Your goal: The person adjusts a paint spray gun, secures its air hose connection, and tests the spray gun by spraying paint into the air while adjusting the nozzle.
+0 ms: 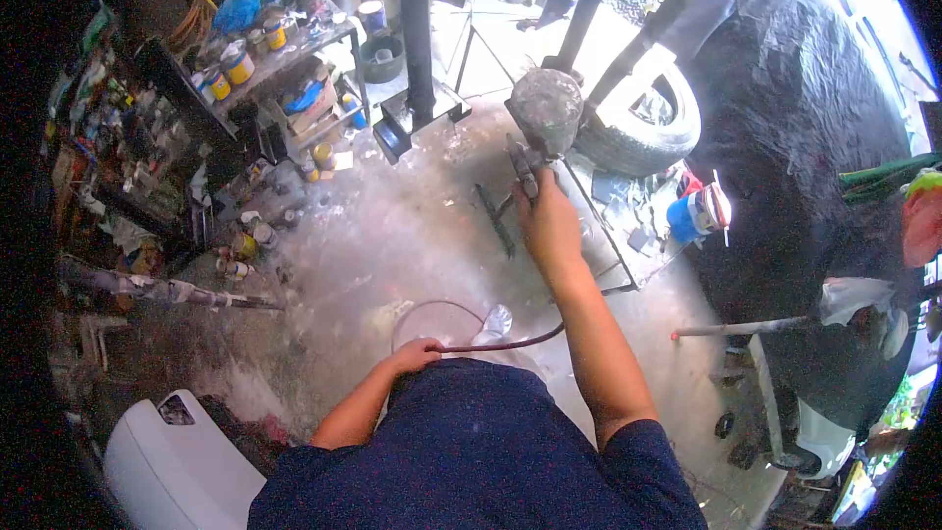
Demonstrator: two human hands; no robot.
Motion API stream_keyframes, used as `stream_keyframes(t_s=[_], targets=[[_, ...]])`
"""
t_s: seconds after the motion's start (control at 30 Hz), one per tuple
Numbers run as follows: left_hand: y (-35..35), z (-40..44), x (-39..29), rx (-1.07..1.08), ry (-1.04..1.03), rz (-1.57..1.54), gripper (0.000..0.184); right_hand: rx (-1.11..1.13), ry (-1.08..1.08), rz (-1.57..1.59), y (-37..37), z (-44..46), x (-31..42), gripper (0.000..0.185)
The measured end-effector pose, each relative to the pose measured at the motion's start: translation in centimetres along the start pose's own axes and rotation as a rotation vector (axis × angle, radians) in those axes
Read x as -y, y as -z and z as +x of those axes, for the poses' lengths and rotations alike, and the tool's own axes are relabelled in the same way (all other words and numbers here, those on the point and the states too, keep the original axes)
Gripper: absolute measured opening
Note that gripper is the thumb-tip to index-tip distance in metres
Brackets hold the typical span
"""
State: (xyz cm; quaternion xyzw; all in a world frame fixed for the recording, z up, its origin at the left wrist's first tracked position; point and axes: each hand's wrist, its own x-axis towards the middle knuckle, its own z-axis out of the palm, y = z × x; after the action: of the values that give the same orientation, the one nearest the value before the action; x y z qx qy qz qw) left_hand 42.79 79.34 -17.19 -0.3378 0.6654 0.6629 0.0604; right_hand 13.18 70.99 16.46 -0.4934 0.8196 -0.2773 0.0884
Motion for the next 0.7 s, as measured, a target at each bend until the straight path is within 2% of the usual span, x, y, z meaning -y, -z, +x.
stream_keyframes(t_s=[0.1,0.23,0.27,0.33,0.37,0.5,0.6,0.7], targets=[[-0.4,0.0,0.2,-0.065,-0.055,-0.01,0.031,-0.044,0.036,0.085,0.3,0.7,1.1,0.033],[-0.6,1.3,0.2,-0.119,-0.118,0.044,0.031,-0.166,-0.025,0.077,2.2,1.4,1.5,0.035],[-0.7,1.7,0.3,-0.134,-0.143,0.052,0.031,-0.253,0.065,0.024,2.2,1.6,0.4,0.04],[-0.3,1.7,-0.7,-0.143,-0.131,0.052,0.029,-0.133,-0.166,0.207,4.1,1.6,1.9,0.047],[-0.1,1.7,-1.2,-0.144,-0.123,0.053,0.028,-0.176,-0.11,0.245,4.4,1.6,2.0,0.05],[0.8,1.9,-2.0,-0.165,-0.164,0.06,0.029,-0.196,-0.051,0.406,4.8,2.9,2.6,0.031],[1.2,1.7,-2.3,-0.171,-0.191,0.027,0.031,-0.177,-0.021,0.396,4.8,4.2,1.4,0.032],[1.7,1.2,-2.9,-0.169,-0.196,0.049,0.031,-0.334,-0.011,0.14,4.7,5.0,-0.5,0.033]])
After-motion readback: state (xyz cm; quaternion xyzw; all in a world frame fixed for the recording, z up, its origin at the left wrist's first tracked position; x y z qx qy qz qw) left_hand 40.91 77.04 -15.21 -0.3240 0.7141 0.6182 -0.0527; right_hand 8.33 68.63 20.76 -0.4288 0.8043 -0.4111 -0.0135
